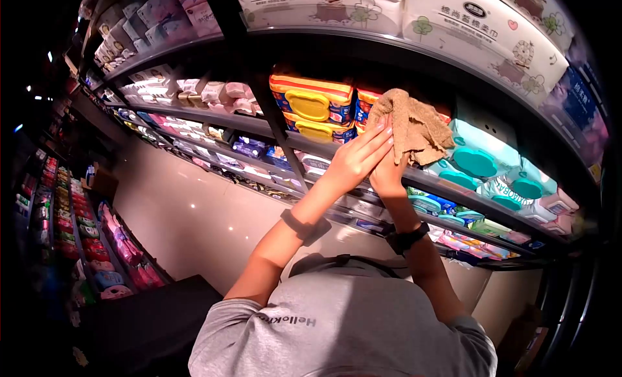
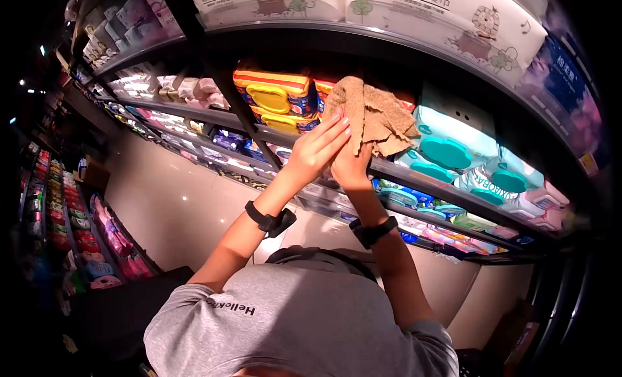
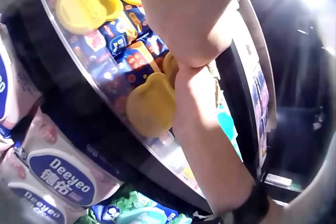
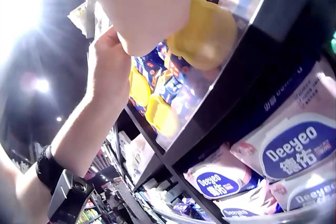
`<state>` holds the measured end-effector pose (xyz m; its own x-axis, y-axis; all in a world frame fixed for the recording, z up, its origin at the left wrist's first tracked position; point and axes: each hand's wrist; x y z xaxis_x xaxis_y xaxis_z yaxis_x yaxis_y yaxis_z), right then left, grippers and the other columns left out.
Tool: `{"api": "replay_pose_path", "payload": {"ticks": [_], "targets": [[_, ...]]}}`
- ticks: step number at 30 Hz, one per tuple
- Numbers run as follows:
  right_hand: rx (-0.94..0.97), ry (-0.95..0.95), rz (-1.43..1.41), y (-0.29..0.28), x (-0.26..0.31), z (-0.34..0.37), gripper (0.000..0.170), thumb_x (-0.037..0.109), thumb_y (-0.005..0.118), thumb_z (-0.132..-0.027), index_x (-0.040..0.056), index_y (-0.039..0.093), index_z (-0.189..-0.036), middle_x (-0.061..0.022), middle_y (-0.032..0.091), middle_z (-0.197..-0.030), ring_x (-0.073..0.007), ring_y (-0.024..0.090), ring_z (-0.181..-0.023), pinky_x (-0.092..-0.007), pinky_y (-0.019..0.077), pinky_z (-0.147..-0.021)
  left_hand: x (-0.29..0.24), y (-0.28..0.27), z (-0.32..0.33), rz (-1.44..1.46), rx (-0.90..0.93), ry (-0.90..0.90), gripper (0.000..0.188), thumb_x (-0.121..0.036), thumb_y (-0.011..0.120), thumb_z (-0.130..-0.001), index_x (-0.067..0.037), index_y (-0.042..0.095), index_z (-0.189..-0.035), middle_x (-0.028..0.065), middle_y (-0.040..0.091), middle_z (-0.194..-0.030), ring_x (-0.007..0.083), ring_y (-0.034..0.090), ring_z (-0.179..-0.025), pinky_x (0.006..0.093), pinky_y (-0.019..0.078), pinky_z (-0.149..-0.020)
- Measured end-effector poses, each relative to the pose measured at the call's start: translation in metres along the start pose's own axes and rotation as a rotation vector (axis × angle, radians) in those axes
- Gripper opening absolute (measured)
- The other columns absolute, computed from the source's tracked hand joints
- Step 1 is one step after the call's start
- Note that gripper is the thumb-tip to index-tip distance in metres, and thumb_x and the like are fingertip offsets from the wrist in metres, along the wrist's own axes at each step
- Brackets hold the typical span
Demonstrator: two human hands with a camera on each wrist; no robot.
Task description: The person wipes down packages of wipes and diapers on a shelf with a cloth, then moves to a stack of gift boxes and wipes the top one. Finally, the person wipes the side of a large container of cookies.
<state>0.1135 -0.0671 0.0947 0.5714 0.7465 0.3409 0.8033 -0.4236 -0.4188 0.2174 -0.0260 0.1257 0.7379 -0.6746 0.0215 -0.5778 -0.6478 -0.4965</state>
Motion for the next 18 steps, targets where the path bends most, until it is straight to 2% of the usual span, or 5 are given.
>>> {"api": "replay_pose_path", "payload": {"ticks": [4,9,12,14,18], "targets": [[0.050,-0.036,-0.210,0.025,0.004,0.036,0.039,0.014,0.050,-0.086,-0.0049,0.049,-0.120,-0.0180,0.055,-0.118,-0.0326,0.052,-0.109,-0.0409,0.0372,-0.096,0.008,-0.013,0.041,-0.015,0.056,0.016,0.034,-0.002,0.056,-0.070,0.003,0.060,-0.104,0.0140,0.058,-0.112,0.0286,0.055,-0.109,0.0356,0.0497,-0.086],[0.192,0.091,-0.324,0.066,0.033,0.077,0.045,0.002,0.052,-0.084,-0.0109,0.040,-0.125,-0.0248,0.045,-0.127,-0.0344,0.044,-0.120,-0.0381,0.0347,-0.101,0.025,-0.034,0.098,0.088,0.137,-0.097,0.037,-0.002,0.052,-0.073,0.000,0.056,-0.110,0.0143,0.056,-0.117,0.0288,0.053,-0.110,0.0361,0.0477,-0.089],[0.310,-0.087,-0.167,0.105,0.035,0.096,0.034,-0.004,0.055,-0.072,-0.0065,0.056,-0.106,-0.0226,0.058,-0.104,-0.0367,0.056,-0.098,-0.0402,0.0438,-0.086,0.049,-0.047,0.134,0.017,0.225,-0.185,0.037,-0.002,0.052,-0.071,0.002,0.056,-0.107,0.0161,0.057,-0.110,0.0313,0.054,-0.108,0.0353,0.0482,-0.086],[0.290,-0.087,-0.263,0.117,0.050,0.098,0.014,-0.004,0.057,-0.066,-0.0035,0.059,-0.080,-0.0193,0.058,-0.078,-0.0362,0.057,-0.078,-0.0424,0.0450,-0.072,0.062,-0.061,0.146,0.110,0.245,-0.234,0.033,-0.002,0.054,-0.069,0.002,0.057,-0.101,0.0154,0.058,-0.101,0.0322,0.056,-0.103,0.0358,0.0485,-0.083],[0.229,-0.201,-0.240,0.139,0.089,0.075,0.021,-0.001,0.055,-0.070,-0.0066,0.058,-0.090,-0.0222,0.059,-0.086,-0.0394,0.056,-0.084,-0.0423,0.0447,-0.076,0.088,-0.091,0.150,0.040,0.207,-0.259,0.034,0.000,0.054,-0.067,0.003,0.057,-0.101,0.0149,0.057,-0.103,0.0314,0.054,-0.105,0.0354,0.0477,-0.085]]}}
Point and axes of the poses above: each hand's wrist, its own z-axis away from the middle knuckle, its own y-axis out of the palm, x = y × z
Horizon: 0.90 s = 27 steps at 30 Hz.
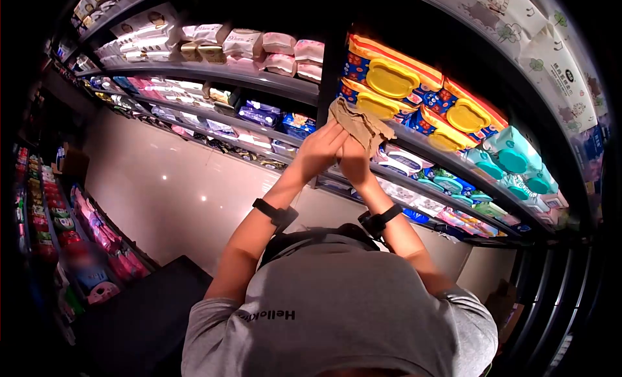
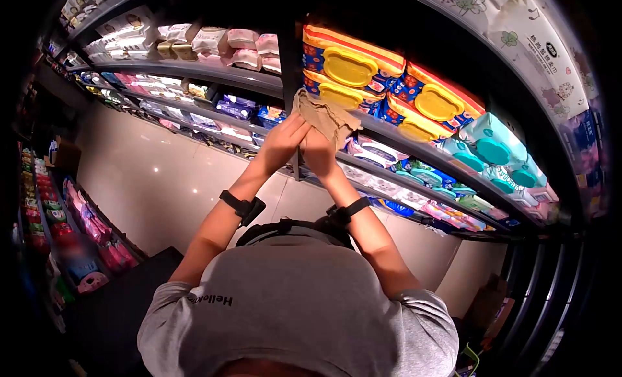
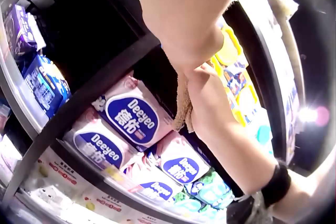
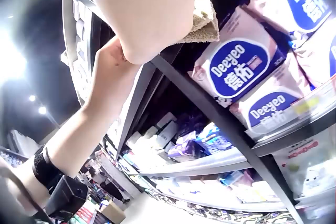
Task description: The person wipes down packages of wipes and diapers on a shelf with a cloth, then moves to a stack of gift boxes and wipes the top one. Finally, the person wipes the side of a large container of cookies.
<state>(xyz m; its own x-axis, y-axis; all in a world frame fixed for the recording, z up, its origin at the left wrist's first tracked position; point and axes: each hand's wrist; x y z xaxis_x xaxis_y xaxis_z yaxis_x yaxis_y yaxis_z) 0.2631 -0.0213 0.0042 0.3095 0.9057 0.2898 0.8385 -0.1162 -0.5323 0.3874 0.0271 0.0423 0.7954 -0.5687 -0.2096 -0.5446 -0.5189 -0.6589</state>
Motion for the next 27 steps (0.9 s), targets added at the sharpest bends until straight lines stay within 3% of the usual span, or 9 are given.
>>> {"api": "replay_pose_path", "payload": {"ticks": [4,7,8,9,12,17,18,20,27], "targets": [[0.056,0.110,-0.037,0.034,0.007,0.002,0.039,0.003,0.050,-0.079,-0.0103,0.047,-0.116,-0.0269,0.053,-0.112,-0.0410,0.050,-0.106,-0.0400,0.0386,-0.094,0.014,-0.021,0.006,-0.120,0.018,0.087,0.038,-0.003,0.055,-0.068,0.004,0.056,-0.106,0.0158,0.056,-0.113,0.0303,0.050,-0.113,0.0357,0.0429,-0.094],[-0.072,0.336,-0.340,0.058,0.013,0.006,0.050,0.009,0.050,-0.083,-0.0084,0.036,-0.128,-0.0267,0.038,-0.131,-0.0372,0.033,-0.126,-0.0396,0.0287,-0.103,0.014,-0.026,0.008,-0.139,0.075,0.153,0.035,-0.004,0.054,-0.074,0.001,0.056,-0.108,0.0124,0.054,-0.119,0.0268,0.049,-0.115,0.0366,0.0410,-0.095],[-0.135,0.392,-0.421,0.065,0.014,0.001,0.054,0.011,0.049,-0.084,-0.0074,0.032,-0.131,-0.0257,0.032,-0.136,-0.0360,0.026,-0.131,-0.0400,0.0241,-0.106,0.017,-0.031,0.012,-0.138,0.140,0.179,0.034,-0.008,0.053,-0.077,-0.003,0.055,-0.110,0.0087,0.051,-0.124,0.0233,0.046,-0.119,0.0425,0.0358,-0.099],[0.013,0.157,0.032,0.055,0.018,-0.010,0.056,0.015,0.049,-0.085,-0.0065,0.030,-0.133,-0.0234,0.028,-0.139,-0.0354,0.020,-0.134,-0.0412,0.0180,-0.109,0.021,-0.037,0.014,-0.187,0.122,0.191,0.034,-0.009,0.053,-0.077,-0.005,0.056,-0.111,0.0072,0.050,-0.126,0.0215,0.045,-0.120,0.0452,0.0332,-0.100],[0.163,0.178,0.048,0.057,0.032,-0.051,0.054,0.013,0.051,-0.083,-0.0023,0.035,-0.132,-0.0179,0.035,-0.137,-0.0328,0.029,-0.130,-0.0428,0.0236,-0.106,0.043,-0.049,0.023,-0.433,0.148,0.114,0.042,-0.012,0.054,-0.074,-0.005,0.054,-0.116,0.0094,0.049,-0.127,0.0222,0.042,-0.123,0.0504,0.0307,-0.099],[0.117,0.064,-0.038,0.096,0.042,-0.085,0.043,0.012,0.048,-0.084,-0.0015,0.042,-0.125,-0.0186,0.047,-0.127,-0.0342,0.043,-0.119,-0.0385,0.0333,-0.100,0.087,-0.074,0.034,-0.294,0.068,-0.112,0.060,0.002,0.054,-0.068,-0.006,0.045,-0.127,0.0120,0.045,-0.129,0.0282,0.043,-0.120,0.0482,0.0314,-0.099],[0.091,0.192,-0.256,0.106,0.048,-0.093,0.039,0.014,0.049,-0.084,-0.0015,0.048,-0.119,-0.0187,0.051,-0.121,-0.0350,0.048,-0.110,-0.0398,0.0366,-0.094,0.095,-0.079,0.035,-0.226,0.038,-0.159,0.060,0.002,0.053,-0.069,-0.006,0.044,-0.127,0.0130,0.046,-0.128,0.0292,0.043,-0.120,0.0470,0.0321,-0.099],[0.089,0.059,0.050,0.122,0.051,-0.106,0.037,0.014,0.049,-0.080,-0.0011,0.052,-0.113,-0.0174,0.056,-0.110,-0.0340,0.054,-0.097,-0.0402,0.0416,-0.083,0.115,-0.087,0.036,-0.209,-0.020,-0.205,0.048,-0.006,0.051,-0.078,-0.006,0.046,-0.126,0.0139,0.047,-0.125,0.0318,0.047,-0.114,0.0481,0.0362,-0.095],[0.015,-0.021,0.083,0.209,0.064,-0.148,0.020,0.010,0.053,-0.064,0.0005,0.059,-0.080,-0.0096,0.056,-0.079,-0.0271,0.054,-0.076,-0.0393,0.0444,-0.066,0.193,-0.120,0.050,-0.349,-0.086,-0.298,0.048,-0.006,0.056,-0.072,-0.003,0.047,-0.119,0.0193,0.048,-0.119,0.0363,0.044,-0.115,0.0476,0.0348,-0.096]]}}
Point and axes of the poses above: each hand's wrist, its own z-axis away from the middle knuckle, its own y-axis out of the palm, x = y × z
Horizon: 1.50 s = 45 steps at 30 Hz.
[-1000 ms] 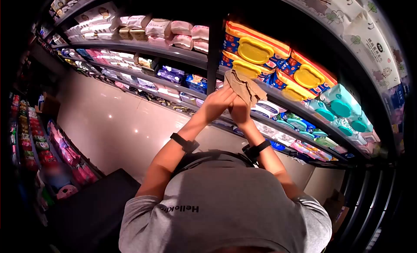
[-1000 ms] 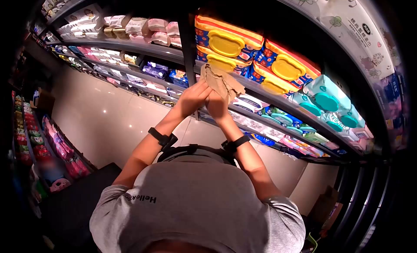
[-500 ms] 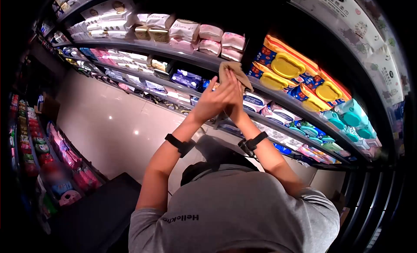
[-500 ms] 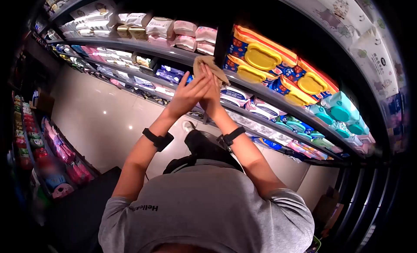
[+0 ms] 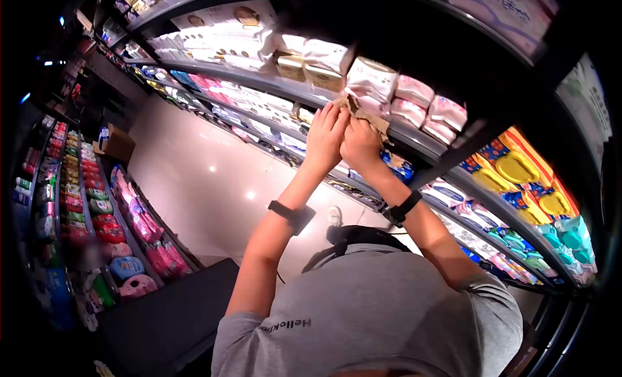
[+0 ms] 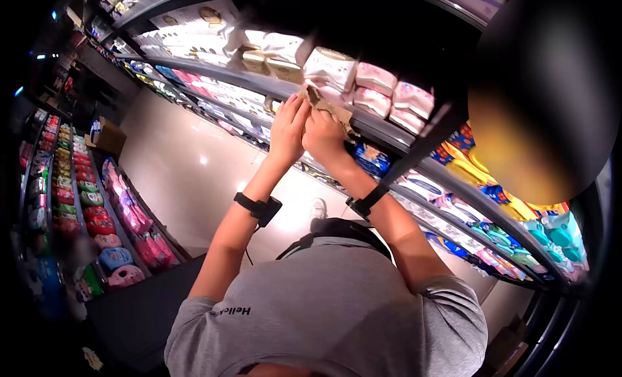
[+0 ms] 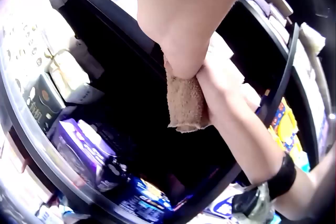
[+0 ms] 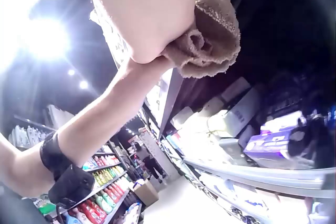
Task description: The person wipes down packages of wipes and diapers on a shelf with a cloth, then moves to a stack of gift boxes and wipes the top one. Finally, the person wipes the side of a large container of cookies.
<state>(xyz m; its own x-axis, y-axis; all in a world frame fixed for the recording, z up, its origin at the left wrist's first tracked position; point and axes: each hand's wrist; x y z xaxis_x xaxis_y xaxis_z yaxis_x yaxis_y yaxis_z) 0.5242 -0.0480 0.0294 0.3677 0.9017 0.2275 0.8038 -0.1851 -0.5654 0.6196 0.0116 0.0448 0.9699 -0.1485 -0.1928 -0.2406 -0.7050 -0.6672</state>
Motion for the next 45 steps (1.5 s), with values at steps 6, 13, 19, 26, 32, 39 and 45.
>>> {"api": "replay_pose_path", "payload": {"ticks": [6,13,19,26,32,39,45], "targets": [[0.018,-0.006,-0.030,0.052,0.026,-0.037,0.024,0.010,0.054,-0.067,-0.0009,0.061,-0.088,-0.0119,0.061,-0.090,-0.0270,0.056,-0.081,-0.0371,0.0466,-0.074,0.076,0.001,0.001,0.075,-0.140,-0.027,0.038,-0.011,0.058,-0.071,-0.001,0.055,-0.108,0.0191,0.054,-0.110,0.0380,0.053,-0.104,0.0450,0.0429,-0.088],[0.160,-0.025,-0.055,0.108,0.053,-0.075,0.033,0.010,0.057,-0.070,-0.0035,0.058,-0.100,-0.0119,0.059,-0.105,-0.0285,0.055,-0.087,-0.0357,0.0450,-0.081,0.151,-0.018,-0.008,0.029,-0.246,-0.030,0.035,-0.009,0.059,-0.068,-0.001,0.057,-0.101,0.0175,0.056,-0.106,0.0337,0.058,-0.094,0.0389,0.0486,-0.079],[0.279,-0.120,-0.014,0.174,0.084,-0.112,0.020,0.011,0.055,-0.072,0.0001,0.057,-0.088,-0.0109,0.058,-0.090,-0.0272,0.054,-0.086,-0.0341,0.0449,-0.079,0.221,-0.044,0.007,-0.059,-0.129,-0.186,0.040,-0.013,0.057,-0.073,-0.001,0.053,-0.111,0.0162,0.053,-0.117,0.0330,0.049,-0.113,0.0494,0.0375,-0.093],[0.220,-0.167,0.045,0.231,0.114,-0.148,0.029,0.010,0.054,-0.073,-0.0018,0.056,-0.099,-0.0120,0.058,-0.098,-0.0278,0.054,-0.087,-0.0368,0.0451,-0.078,0.291,-0.054,0.006,-0.015,-0.172,-0.246,0.039,-0.016,0.055,-0.075,-0.002,0.055,-0.111,0.0129,0.054,-0.116,0.0309,0.047,-0.114,0.0512,0.0312,-0.097],[0.254,0.067,0.109,0.263,0.149,-0.156,0.041,0.011,0.058,-0.070,-0.0005,0.055,-0.110,-0.0118,0.057,-0.111,-0.0276,0.055,-0.085,-0.0377,0.0452,-0.075,0.352,-0.068,0.005,0.122,-0.111,-0.056,0.040,-0.014,0.056,-0.072,-0.002,0.056,-0.110,0.0126,0.057,-0.111,0.0292,0.050,-0.111,0.0517,0.0325,-0.096],[0.122,0.203,0.178,0.297,0.182,-0.183,0.036,0.011,0.056,-0.067,0.0022,0.060,-0.102,-0.0113,0.059,-0.107,-0.0278,0.055,-0.078,-0.0365,0.0441,-0.071,0.407,-0.086,-0.001,0.335,-0.012,0.050,0.042,-0.011,0.058,-0.071,-0.001,0.055,-0.111,0.0144,0.058,-0.110,0.0318,0.052,-0.109,0.0475,0.0343,-0.096],[0.006,0.207,0.079,0.286,0.175,-0.185,0.025,0.007,0.053,-0.068,0.0035,0.061,-0.092,-0.0116,0.062,-0.093,-0.0294,0.055,-0.079,-0.0379,0.0444,-0.071,0.405,-0.115,-0.017,0.646,0.079,0.006,0.039,-0.004,0.059,-0.066,0.000,0.058,-0.105,0.0159,0.058,-0.104,0.0345,0.054,-0.098,0.0399,0.0431,-0.086]]}}
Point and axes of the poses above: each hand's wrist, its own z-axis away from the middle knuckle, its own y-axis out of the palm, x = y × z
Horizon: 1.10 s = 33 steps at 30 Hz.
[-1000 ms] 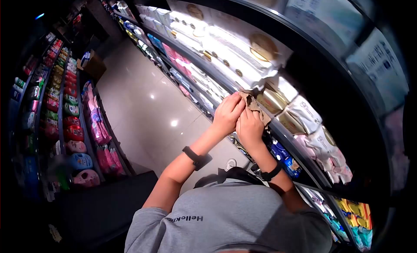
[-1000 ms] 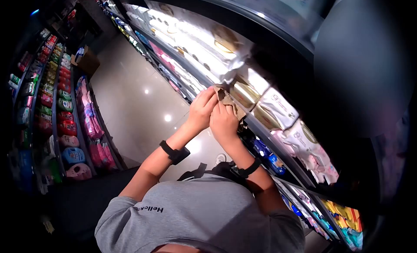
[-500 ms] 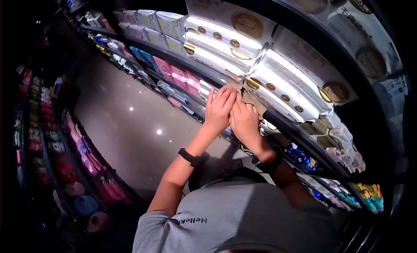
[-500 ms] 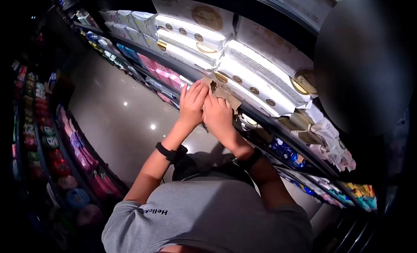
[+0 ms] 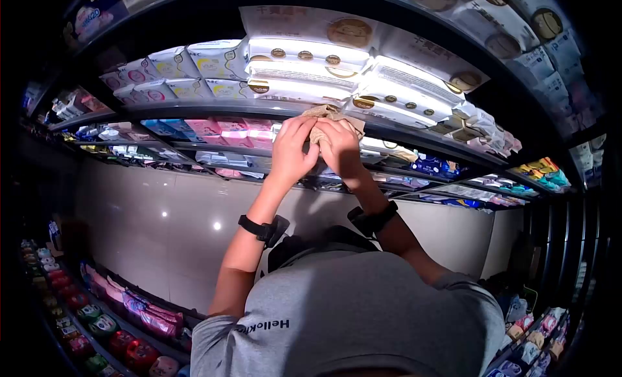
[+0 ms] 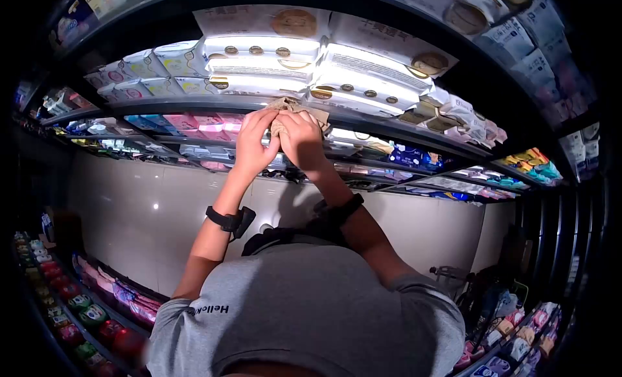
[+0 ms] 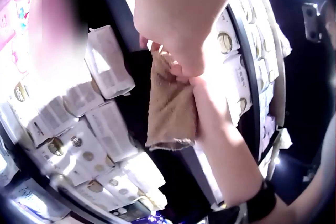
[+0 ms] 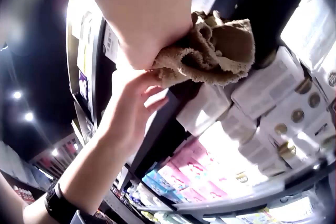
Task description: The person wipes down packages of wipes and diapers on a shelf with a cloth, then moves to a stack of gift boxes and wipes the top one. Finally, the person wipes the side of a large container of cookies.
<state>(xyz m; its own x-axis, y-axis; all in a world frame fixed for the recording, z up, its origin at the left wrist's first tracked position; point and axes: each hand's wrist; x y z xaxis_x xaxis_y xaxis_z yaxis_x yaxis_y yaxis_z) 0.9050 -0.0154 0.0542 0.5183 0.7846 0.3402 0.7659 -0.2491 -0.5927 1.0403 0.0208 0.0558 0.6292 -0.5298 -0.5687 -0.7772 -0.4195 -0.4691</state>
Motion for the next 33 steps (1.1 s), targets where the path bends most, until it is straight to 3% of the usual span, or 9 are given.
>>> {"api": "replay_pose_path", "payload": {"ticks": [2,4,7,10,12,16,20,32,33], "targets": [[0.155,0.276,-0.259,-0.018,-0.007,0.000,0.013,0.010,0.050,-0.076,0.0030,0.059,-0.083,-0.0174,0.061,-0.083,-0.0353,0.057,-0.078,-0.0425,0.0455,-0.070,-0.007,-0.008,-0.012,0.181,0.101,-0.038,0.030,-0.002,0.056,-0.070,0.000,0.060,-0.100,0.0150,0.060,-0.095,0.0312,0.055,-0.091,0.0365,0.0435,-0.083],[0.286,0.347,-0.084,-0.048,-0.016,0.004,0.017,0.015,0.048,-0.079,0.0030,0.059,-0.083,-0.0201,0.060,-0.082,-0.0378,0.058,-0.076,-0.0441,0.0457,-0.068,-0.021,-0.013,-0.027,0.158,0.189,0.043,0.029,-0.003,0.055,-0.071,0.000,0.059,-0.099,0.0146,0.060,-0.093,0.0306,0.056,-0.090,0.0365,0.0437,-0.082],[0.108,0.521,-0.009,-0.090,-0.032,0.014,0.015,0.019,0.051,-0.076,0.0091,0.060,-0.081,-0.0180,0.057,-0.062,-0.0390,0.058,-0.063,-0.0442,0.0467,-0.059,-0.037,-0.001,-0.045,0.137,0.260,0.108,0.022,-0.007,0.055,-0.077,0.000,0.059,-0.099,0.0141,0.060,-0.087,0.0298,0.058,-0.082,0.0345,0.0462,-0.076],[-0.030,0.618,-0.054,-0.130,-0.055,0.024,0.018,0.010,0.049,-0.076,0.0009,0.060,-0.086,-0.0173,0.061,-0.069,-0.0287,0.064,-0.067,-0.0326,0.0482,-0.062,-0.054,0.022,-0.055,0.121,0.321,0.095,0.021,-0.013,0.054,-0.083,-0.003,0.059,-0.101,0.0148,0.061,-0.085,0.0309,0.061,-0.077,0.0363,0.0478,-0.070],[-0.043,0.557,0.009,-0.144,-0.068,0.023,0.018,0.017,0.050,-0.076,0.0073,0.062,-0.086,-0.0192,0.060,-0.071,-0.0382,0.059,-0.071,-0.0416,0.0474,-0.062,-0.062,0.041,-0.061,0.041,0.351,0.059,0.020,-0.015,0.053,-0.084,-0.005,0.059,-0.100,0.0156,0.062,-0.081,0.0325,0.061,-0.074,0.0369,0.0479,-0.067],[0.031,0.649,0.007,-0.145,-0.061,0.011,0.019,0.020,0.051,-0.079,0.0071,0.058,-0.091,-0.0195,0.060,-0.070,-0.0395,0.058,-0.071,-0.0440,0.0455,-0.065,-0.067,0.068,-0.070,0.027,0.346,-0.053,0.013,-0.015,0.050,-0.086,-0.002,0.052,-0.088,0.0178,0.061,-0.073,0.0352,0.061,-0.071,0.0436,0.0472,-0.063],[0.169,0.733,0.139,-0.137,-0.058,-0.002,0.033,0.022,0.051,-0.079,0.0027,0.046,-0.104,-0.0232,0.061,-0.084,-0.0416,0.058,-0.082,-0.0471,0.0444,-0.075,-0.068,0.075,-0.075,-0.019,0.356,-0.100,0.013,-0.014,0.052,-0.085,-0.004,0.049,-0.092,0.0177,0.060,-0.069,0.0356,0.060,-0.067,0.0422,0.0446,-0.059],[0.152,0.763,-0.004,-0.135,-0.072,0.000,0.034,0.022,0.056,-0.077,0.0033,0.045,-0.104,-0.0209,0.058,-0.078,-0.0360,0.059,-0.073,-0.0399,0.0437,-0.068,-0.065,0.079,-0.068,-0.008,0.362,-0.141,0.020,-0.016,0.053,-0.084,-0.007,0.044,-0.098,0.0117,0.058,-0.058,0.0316,0.058,-0.056,0.0392,0.0417,-0.053],[0.191,0.810,0.007,-0.137,-0.068,-0.001,0.036,0.023,0.055,-0.078,0.0031,0.045,-0.107,-0.0216,0.059,-0.086,-0.0377,0.058,-0.082,-0.0408,0.0440,-0.074,-0.067,0.076,-0.067,-0.027,0.391,-0.141,0.021,-0.017,0.054,-0.083,-0.007,0.044,-0.098,0.0145,0.058,-0.060,0.0347,0.059,-0.060,0.0428,0.0435,-0.055]]}}
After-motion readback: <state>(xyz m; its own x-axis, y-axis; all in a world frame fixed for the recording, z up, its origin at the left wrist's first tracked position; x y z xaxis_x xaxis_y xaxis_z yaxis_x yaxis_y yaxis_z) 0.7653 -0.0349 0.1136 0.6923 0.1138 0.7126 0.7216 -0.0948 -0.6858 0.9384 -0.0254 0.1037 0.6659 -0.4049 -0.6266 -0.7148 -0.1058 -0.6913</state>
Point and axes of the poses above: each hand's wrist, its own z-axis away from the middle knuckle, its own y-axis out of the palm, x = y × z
